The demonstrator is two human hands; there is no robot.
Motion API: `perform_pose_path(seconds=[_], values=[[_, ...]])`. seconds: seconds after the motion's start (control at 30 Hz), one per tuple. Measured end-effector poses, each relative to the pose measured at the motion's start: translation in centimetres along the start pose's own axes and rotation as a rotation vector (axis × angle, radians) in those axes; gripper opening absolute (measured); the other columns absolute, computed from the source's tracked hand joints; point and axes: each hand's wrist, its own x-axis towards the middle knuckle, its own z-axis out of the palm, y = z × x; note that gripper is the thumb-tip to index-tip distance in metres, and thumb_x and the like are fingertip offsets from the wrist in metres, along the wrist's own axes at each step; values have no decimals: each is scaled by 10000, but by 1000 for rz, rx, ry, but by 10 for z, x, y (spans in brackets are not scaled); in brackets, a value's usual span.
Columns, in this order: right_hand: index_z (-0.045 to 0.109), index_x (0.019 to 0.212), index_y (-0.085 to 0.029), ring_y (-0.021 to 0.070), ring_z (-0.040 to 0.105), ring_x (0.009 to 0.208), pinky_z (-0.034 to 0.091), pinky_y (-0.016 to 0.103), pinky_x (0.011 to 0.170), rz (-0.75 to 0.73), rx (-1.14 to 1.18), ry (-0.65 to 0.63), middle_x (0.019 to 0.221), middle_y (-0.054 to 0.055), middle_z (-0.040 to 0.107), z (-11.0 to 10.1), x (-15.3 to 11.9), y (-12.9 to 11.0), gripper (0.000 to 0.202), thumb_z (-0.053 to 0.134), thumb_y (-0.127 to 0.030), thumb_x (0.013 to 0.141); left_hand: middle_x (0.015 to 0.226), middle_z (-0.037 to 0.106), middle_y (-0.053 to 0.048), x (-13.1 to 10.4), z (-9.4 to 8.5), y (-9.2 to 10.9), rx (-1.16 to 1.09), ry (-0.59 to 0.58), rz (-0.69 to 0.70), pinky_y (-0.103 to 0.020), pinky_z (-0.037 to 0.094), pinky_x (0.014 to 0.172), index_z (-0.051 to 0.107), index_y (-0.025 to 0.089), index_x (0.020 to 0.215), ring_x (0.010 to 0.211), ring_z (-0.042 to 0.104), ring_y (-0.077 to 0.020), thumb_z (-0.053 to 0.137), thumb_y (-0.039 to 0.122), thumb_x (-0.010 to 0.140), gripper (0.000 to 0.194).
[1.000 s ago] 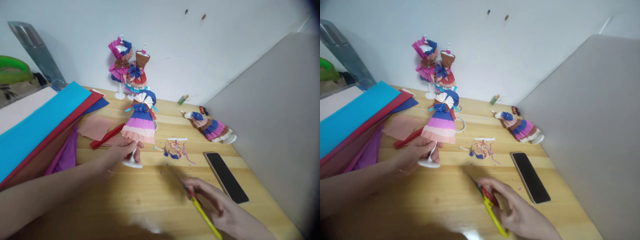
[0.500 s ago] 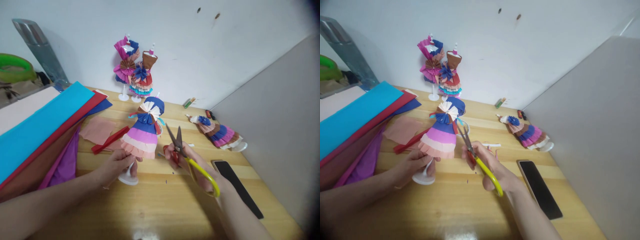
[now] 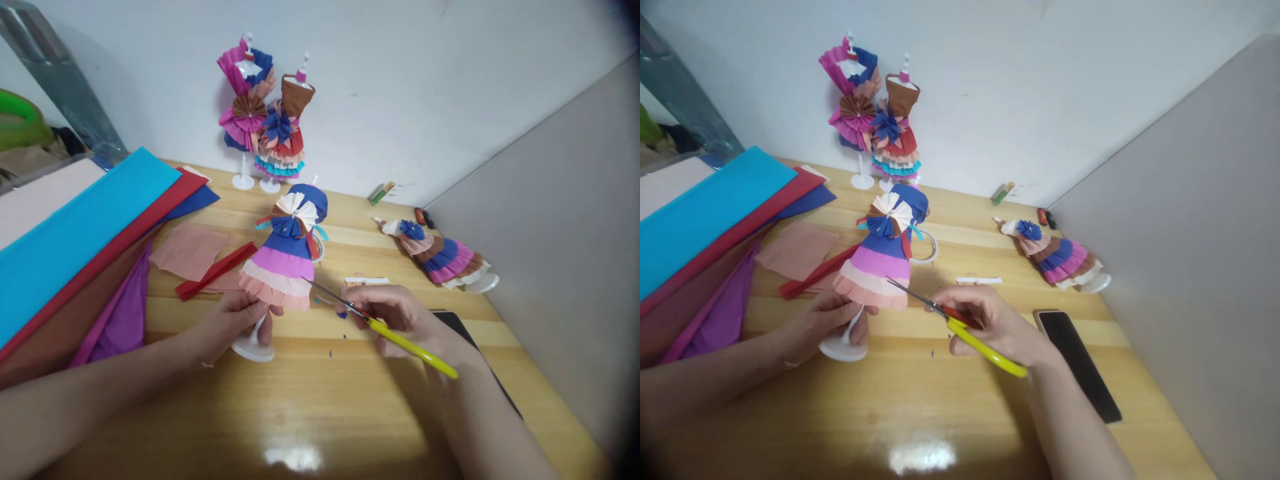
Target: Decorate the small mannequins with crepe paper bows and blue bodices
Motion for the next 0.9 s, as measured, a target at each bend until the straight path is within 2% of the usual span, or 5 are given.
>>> perform_pose_path(seconds=[0.2,0.37,0.63,0.9], values=[[696,1022,-195,102,433,642,384,201,539,61,42,-71,783,12,530,-8,0,13,481,816,-495,666,544,570,14,0,0,0,-3,-10,0,-236,294,486,583,140,887,484,479,-110,666,653,741,539],[700,1007,-198,114,474,670,423,205,572,51,21,-33,793,22,561,-11,0,21,397,784,-462,722,552,570,15,-1,-1,-2,-50,-47,19,-236,330,492,591,149,888,497,504,-117,670,603,769,476],[694,1029,-194,96,437,602,427,200,536,67,48,-66,742,9,535,-10,-2,12,439,781,-487,715,557,572,18,0,-1,0,-70,-55,46,-242,347,513,600,148,895,520,527,-119,666,560,794,429],[708,1036,-195,109,495,681,436,189,559,30,-11,-70,818,32,594,-7,-2,19,367,788,-395,738,558,561,22,1,-2,0,-33,-58,43,-239,321,506,589,132,911,521,505,-117,649,600,799,485]])
